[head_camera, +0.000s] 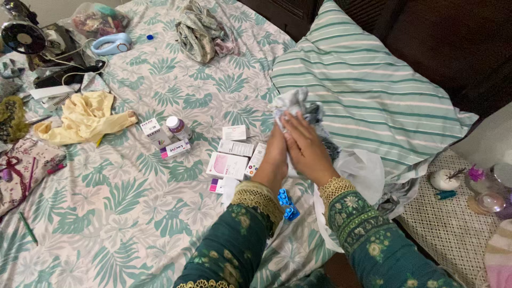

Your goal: The person sits on a bed and unpacks several medicine boxes, removing blister strips of pills. They place the strips and empty boxes on the bed surface, occasionally picking up and inspecting different packages before setting them down.

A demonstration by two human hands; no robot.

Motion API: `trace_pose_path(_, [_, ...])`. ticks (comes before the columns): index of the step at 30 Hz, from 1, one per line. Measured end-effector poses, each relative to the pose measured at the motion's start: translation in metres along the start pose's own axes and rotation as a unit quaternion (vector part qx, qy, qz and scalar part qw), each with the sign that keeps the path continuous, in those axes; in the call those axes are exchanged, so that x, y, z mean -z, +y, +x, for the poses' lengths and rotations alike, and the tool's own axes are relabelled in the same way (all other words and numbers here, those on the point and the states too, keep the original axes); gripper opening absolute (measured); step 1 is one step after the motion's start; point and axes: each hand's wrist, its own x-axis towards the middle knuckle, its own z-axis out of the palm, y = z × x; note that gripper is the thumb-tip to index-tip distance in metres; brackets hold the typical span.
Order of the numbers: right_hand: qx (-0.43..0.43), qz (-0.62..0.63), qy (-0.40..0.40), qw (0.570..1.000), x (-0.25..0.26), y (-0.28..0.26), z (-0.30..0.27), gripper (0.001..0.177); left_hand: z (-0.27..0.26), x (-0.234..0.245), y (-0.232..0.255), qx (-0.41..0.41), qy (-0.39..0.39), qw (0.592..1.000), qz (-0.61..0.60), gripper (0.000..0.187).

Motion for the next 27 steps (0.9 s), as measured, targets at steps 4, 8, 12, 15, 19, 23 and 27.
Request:
trace_pose_path(4, [-0.047,-0.092,0.052,0.993,0.005,0.021,0.000,0.037,-0.015,-0.009,-0.002,0.047,0.024,0.984,0.167,0.063])
trace_pose_path(8, [-0.114,0.001,0.128,0.985,0.010,0.043,-0.008,0.029,-0.030,-0.015,-0.011,-0.051,-0.109,0.965,0.234,0.067])
trace_pose_path(12, [-0.280,0.006,0.171,0.945,0.009,0.043,-0.010,0.036,-0.041,-0.014,-0.005,-0.061,-0.157,0.951,0.260,0.082])
trace_pose_path(15, [-0.292,-0.070,0.171,0.938,0.014,0.048,-0.007,0.048,-0.039,-0.005,-0.001,-0.136,-0.106,0.884,0.435,0.101])
trace_pose_path(19, [-0.234,-0.026,0.213,0.948,0.013,0.055,-0.005,0.046,-0.049,0.004,0.001,-0.236,-0.106,0.814,0.520,0.113])
trace_pose_path(23, [-0.283,-0.038,0.215,0.934,0.008,0.057,-0.002,0.047,-0.067,-0.002,0.012,-0.229,-0.046,0.729,0.643,0.117])
trace_pose_path(27, [-0.349,0.032,0.220,0.911,0.001,0.059,0.001,0.048,-0.076,-0.018,0.025,-0.225,0.036,0.670,0.707,0.125])
